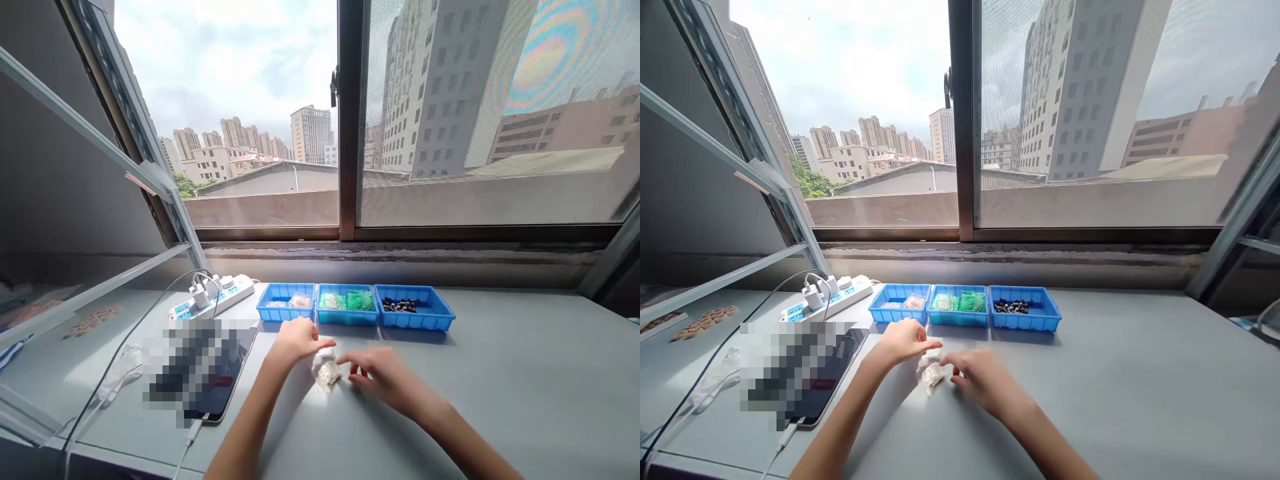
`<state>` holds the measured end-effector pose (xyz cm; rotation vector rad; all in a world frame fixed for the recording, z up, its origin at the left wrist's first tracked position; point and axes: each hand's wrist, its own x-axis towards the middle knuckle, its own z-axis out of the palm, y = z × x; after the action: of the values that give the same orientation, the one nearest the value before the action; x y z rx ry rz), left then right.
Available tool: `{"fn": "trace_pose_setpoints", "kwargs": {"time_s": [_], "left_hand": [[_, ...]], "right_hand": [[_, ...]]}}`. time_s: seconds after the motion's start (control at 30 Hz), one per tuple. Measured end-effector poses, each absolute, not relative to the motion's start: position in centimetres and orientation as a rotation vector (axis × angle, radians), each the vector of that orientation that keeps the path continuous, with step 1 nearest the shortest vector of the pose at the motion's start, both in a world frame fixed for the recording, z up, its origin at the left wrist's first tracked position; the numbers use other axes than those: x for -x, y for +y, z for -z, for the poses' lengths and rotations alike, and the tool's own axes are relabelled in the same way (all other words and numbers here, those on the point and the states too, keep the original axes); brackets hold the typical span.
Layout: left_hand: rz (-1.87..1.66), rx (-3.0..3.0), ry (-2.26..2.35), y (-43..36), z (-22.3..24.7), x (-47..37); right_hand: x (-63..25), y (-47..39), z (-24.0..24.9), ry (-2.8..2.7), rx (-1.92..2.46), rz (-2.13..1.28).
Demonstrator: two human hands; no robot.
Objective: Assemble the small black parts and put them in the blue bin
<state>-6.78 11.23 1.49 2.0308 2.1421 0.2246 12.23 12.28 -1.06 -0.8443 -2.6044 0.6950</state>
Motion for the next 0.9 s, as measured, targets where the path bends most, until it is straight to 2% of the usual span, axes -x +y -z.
{"fn": "trace_pose_setpoints", "kwargs": {"time_s": [0.43,0.73,0.9], "left_hand": [[-0.078,-1.873,1.886,11.4,-0.8,6.6],[-0.148,-1.912,1.784,12.1,-0.4,6.5],[-0.325,-2.039,1.753,11.8,-1.4,6.3]], "right_hand": [[-12.0,13.6,2.4,-2.649,1.08,-0.578],[-12.1,13.8,3.2,-2.629,1.05,-0.578],[-11.6,13.8,3.3,-2.595,0.997,-0.553]]}}
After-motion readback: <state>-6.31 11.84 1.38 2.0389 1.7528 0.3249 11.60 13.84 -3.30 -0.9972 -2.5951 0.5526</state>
